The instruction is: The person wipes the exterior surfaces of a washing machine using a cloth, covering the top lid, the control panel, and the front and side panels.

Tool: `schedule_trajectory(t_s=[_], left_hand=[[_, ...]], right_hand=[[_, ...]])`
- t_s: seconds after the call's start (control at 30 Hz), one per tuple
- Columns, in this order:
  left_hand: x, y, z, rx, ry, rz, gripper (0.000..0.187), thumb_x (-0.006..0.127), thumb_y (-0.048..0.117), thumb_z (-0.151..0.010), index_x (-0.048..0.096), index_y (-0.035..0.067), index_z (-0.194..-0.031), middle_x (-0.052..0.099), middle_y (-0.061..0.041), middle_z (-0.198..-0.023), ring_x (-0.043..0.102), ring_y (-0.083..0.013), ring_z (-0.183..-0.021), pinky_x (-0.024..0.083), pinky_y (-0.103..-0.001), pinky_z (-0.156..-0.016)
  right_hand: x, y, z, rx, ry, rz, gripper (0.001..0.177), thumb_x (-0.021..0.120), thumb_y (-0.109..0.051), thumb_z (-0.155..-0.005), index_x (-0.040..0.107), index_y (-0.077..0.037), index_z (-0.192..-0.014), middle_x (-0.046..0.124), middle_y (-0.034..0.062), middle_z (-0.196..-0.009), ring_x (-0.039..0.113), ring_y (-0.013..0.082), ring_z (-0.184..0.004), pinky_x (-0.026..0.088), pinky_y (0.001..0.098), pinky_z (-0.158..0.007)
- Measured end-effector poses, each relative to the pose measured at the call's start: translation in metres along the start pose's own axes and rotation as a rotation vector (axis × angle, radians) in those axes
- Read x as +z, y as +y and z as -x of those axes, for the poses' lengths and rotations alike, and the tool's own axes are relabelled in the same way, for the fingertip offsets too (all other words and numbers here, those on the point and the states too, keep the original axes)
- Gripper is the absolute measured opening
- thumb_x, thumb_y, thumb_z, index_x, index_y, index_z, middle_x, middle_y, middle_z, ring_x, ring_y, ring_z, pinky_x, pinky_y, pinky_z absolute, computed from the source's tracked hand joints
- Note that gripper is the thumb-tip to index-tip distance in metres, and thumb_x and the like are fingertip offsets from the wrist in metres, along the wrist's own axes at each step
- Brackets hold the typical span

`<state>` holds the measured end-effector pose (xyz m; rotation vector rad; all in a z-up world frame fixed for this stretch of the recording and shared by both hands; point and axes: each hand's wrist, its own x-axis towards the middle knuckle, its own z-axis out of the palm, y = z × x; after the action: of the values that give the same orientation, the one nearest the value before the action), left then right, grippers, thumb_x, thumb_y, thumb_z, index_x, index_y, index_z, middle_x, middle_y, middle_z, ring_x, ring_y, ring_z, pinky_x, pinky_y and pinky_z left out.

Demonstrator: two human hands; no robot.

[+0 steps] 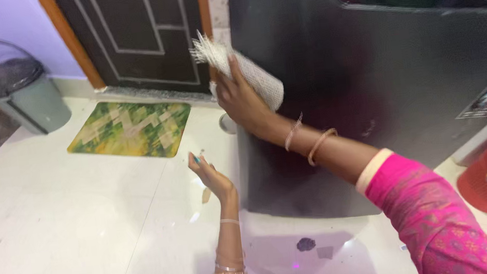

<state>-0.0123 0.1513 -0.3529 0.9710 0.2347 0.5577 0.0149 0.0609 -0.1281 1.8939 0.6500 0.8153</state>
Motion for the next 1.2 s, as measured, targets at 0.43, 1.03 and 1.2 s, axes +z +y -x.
schedule_trajectory(t_s=[0.43, 1.03, 1.2], left_hand=[[-0.096, -0.031, 0.048, -0.053, -0.01, -0.385, 0.049, 0.039, 0.035, -0.105, 0.05, -0.001, -0.137, 0.056, -0.016, -0.136, 0.05, -0.0273, -0.124, 0.034, -0.037, -0.11], [-0.076, -0.066, 0.058, -0.364, -0.112, -0.209, 0.068, 0.04, 0.053, -0.095, 0.039, 0.015, -0.151, 0.037, -0.009, -0.156, 0.036, -0.0251, -0.145, 0.027, -0.049, -0.118], [-0.07, -0.08, 0.056, -0.357, -0.135, -0.203, 0.068, 0.038, 0.058, -0.098, 0.036, 0.018, -0.153, 0.03, -0.006, -0.161, 0.025, -0.0267, -0.152, 0.023, -0.051, -0.121]], right_hand=[[0.113, -0.277, 0.097, -0.475, -0.258, -0.216, 0.051, 0.046, -0.034, -0.101, 0.051, -0.004, -0.142, 0.045, 0.0144, -0.157, 0.038, 0.0341, -0.147, 0.02, 0.0718, -0.117], [0.181, -0.406, 0.239, -0.784, -0.126, -0.017, 0.052, 0.053, -0.02, -0.101, 0.042, -0.008, -0.151, 0.038, 0.0043, -0.157, 0.03, 0.0264, -0.15, 0.016, 0.0617, -0.124], [0.21, -0.335, 0.364, -0.851, -0.198, -0.076, 0.065, 0.056, -0.014, -0.098, 0.031, -0.013, -0.158, 0.028, -0.0003, -0.164, 0.025, 0.0218, -0.151, 0.011, 0.0593, -0.121]])
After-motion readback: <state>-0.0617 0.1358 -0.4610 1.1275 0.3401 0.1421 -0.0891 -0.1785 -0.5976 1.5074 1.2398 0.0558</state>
